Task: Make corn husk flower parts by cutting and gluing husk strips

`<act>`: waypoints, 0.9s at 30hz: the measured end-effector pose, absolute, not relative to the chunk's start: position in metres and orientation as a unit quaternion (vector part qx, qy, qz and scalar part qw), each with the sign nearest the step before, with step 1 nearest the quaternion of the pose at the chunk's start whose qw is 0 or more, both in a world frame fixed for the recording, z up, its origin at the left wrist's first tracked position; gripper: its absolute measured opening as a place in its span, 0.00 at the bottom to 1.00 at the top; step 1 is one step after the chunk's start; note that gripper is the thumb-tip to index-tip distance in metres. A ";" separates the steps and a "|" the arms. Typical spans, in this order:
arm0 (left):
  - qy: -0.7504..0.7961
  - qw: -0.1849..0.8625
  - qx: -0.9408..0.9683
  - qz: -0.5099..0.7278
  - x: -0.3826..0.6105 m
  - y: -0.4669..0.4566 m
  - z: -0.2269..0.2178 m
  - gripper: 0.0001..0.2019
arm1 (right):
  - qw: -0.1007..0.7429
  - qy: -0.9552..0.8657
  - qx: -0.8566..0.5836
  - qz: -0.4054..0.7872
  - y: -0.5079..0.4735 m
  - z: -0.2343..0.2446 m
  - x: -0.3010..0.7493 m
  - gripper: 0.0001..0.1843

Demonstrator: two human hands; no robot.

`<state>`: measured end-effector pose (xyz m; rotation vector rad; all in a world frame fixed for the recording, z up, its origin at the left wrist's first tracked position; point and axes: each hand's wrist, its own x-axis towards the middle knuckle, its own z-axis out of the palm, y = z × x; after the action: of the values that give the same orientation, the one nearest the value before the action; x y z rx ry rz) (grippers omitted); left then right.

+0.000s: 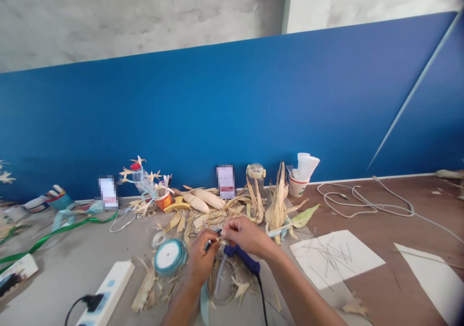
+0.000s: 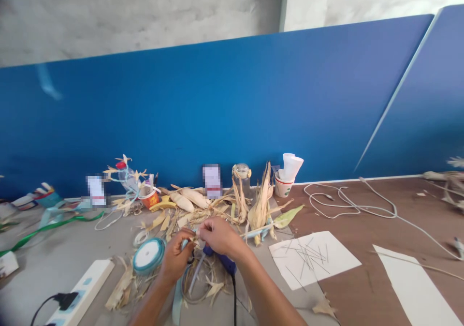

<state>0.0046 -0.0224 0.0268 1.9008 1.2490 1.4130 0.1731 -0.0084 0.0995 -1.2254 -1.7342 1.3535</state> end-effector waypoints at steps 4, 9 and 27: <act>0.445 0.236 0.698 0.509 0.006 -0.025 0.030 0.04 | 0.300 -0.642 -0.463 0.532 -0.006 0.098 0.174 0.10; 0.451 0.245 0.699 0.498 0.007 -0.025 0.031 0.04 | 0.301 -0.636 -0.451 0.549 -0.005 0.095 0.172 0.11; 0.431 0.263 0.720 0.475 0.007 -0.024 0.030 0.06 | 0.295 -0.647 -0.461 0.530 -0.006 0.086 0.169 0.12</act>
<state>0.0071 -0.0237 0.0303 1.9482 1.1649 1.2856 0.1686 -0.0057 0.0855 -1.2260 -1.7228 1.4110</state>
